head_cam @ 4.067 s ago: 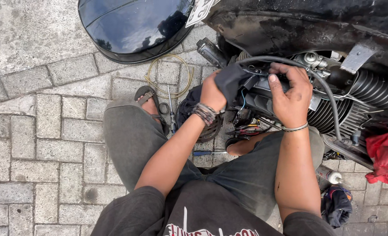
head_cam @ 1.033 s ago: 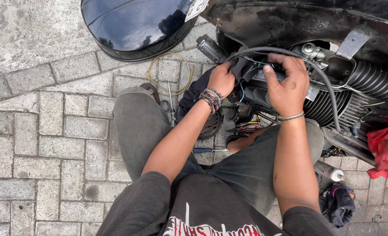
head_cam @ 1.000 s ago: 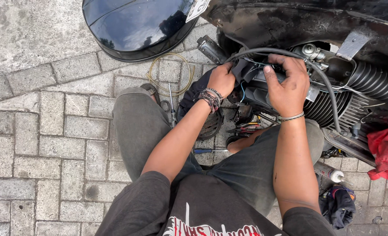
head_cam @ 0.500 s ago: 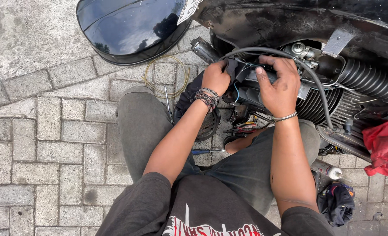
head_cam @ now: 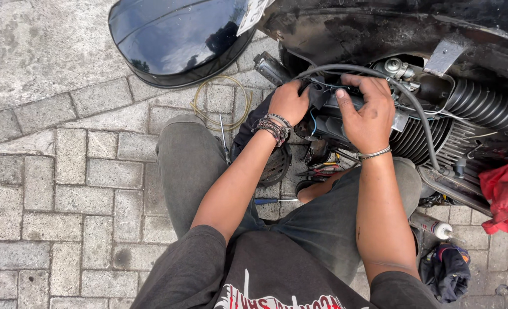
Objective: The person sits on a stool and works on the wiring of a motorcycle engine. They use a screwdriver to manipulate a black electrical component and connect wires within the engine assembly.
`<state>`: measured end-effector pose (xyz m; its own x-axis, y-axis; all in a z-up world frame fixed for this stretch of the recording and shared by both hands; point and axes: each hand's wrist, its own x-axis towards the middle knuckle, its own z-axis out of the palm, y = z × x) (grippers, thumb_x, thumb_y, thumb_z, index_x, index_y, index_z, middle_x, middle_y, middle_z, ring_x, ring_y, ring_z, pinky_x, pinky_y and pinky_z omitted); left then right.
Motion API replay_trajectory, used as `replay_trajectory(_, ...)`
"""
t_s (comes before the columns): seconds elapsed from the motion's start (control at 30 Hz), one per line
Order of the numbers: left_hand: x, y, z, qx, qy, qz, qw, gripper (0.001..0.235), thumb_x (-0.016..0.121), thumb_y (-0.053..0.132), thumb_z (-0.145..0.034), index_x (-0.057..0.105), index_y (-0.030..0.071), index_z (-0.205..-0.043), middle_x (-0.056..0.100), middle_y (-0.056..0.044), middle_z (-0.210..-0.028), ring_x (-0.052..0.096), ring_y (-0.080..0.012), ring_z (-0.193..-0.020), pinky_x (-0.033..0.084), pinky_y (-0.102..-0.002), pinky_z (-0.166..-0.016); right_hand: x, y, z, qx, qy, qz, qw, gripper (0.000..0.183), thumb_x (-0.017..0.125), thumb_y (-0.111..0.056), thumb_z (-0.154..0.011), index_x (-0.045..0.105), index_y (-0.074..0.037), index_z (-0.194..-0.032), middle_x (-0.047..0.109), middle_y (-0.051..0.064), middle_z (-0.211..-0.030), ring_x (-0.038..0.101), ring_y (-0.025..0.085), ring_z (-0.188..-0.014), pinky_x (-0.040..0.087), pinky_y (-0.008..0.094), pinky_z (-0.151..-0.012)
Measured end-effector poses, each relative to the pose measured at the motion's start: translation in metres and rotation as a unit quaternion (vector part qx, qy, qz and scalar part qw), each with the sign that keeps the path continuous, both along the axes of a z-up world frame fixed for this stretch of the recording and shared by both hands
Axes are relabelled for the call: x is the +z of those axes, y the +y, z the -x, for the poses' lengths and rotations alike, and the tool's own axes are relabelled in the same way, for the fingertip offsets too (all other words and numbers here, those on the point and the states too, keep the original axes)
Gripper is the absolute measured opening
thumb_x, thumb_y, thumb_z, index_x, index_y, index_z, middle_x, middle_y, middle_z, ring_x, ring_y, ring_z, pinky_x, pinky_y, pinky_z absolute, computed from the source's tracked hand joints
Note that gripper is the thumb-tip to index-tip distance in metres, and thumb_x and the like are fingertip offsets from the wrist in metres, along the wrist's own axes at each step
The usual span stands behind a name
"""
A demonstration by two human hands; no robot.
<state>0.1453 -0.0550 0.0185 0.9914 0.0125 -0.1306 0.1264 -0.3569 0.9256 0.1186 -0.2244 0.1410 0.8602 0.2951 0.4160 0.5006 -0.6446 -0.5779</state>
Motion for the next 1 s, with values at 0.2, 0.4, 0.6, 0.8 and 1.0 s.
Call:
replay_trajectory(0.2,0.0,0.015,0.006,-0.015,-0.025,-0.087,0.996,0.033,0.053,0.022,-0.102,0.072,-0.004,-0.095,0.071,-0.023,-0.078,0.074,-0.0401,-0.077,0.061,-0.043,-0.059,-0.002,0.0,0.0,-0.013,0.001,0.005,1.0,0.018,0.076,-0.01,-0.098,0.075,-0.002,-0.114,0.075,0.018,-0.107,0.065,0.044,-0.107,0.05,0.056,-0.094)
replay_trajectory(0.4,-0.004,0.016,0.011,-0.006,-0.02,-0.106,0.994,0.033,0.053,0.023,-0.102,0.073,-0.004,-0.104,0.072,-0.024,-0.085,0.073,-0.0424,-0.082,0.062,-0.047,-0.061,-0.003,-0.003,0.001,-0.019,0.01,0.004,1.0,0.016,0.075,-0.011,-0.098,0.076,-0.005,-0.113,0.075,0.016,-0.107,0.066,0.043,-0.107,0.05,0.055,-0.094)
replay_trajectory(0.6,0.036,0.005,0.013,0.025,-0.09,-0.002,0.996,0.027,0.056,0.017,-0.104,0.069,0.0,-0.119,0.073,-0.026,-0.102,0.072,-0.0467,-0.096,0.064,-0.054,-0.072,0.0,0.0,0.003,-0.018,0.007,-0.006,1.0,0.017,0.074,-0.009,-0.098,0.075,-0.003,-0.114,0.075,0.017,-0.107,0.065,0.044,-0.107,0.05,0.055,-0.094)
replay_trajectory(0.8,0.014,0.008,0.005,-0.021,-0.073,-0.068,0.995,0.028,0.055,0.011,-0.103,0.064,-0.003,-0.125,0.072,-0.028,-0.107,0.072,-0.0466,-0.102,0.065,-0.056,-0.076,-0.001,-0.001,0.001,-0.013,0.005,-0.003,1.0,0.016,0.074,-0.009,-0.099,0.075,-0.004,-0.114,0.074,0.017,-0.107,0.065,0.044,-0.108,0.049,0.056,-0.094)
replay_trajectory(1.0,-0.02,0.026,0.006,-0.05,-0.005,-0.084,0.995,0.031,0.058,0.019,-0.101,0.069,-0.001,-0.122,0.074,-0.025,-0.106,0.072,-0.0441,-0.103,0.064,-0.057,-0.08,0.0,-0.003,0.0,0.0,0.011,-0.007,1.0,0.015,0.075,-0.007,-0.099,0.075,-0.002,-0.114,0.074,0.019,-0.107,0.064,0.045,-0.108,0.049,0.057,-0.094)
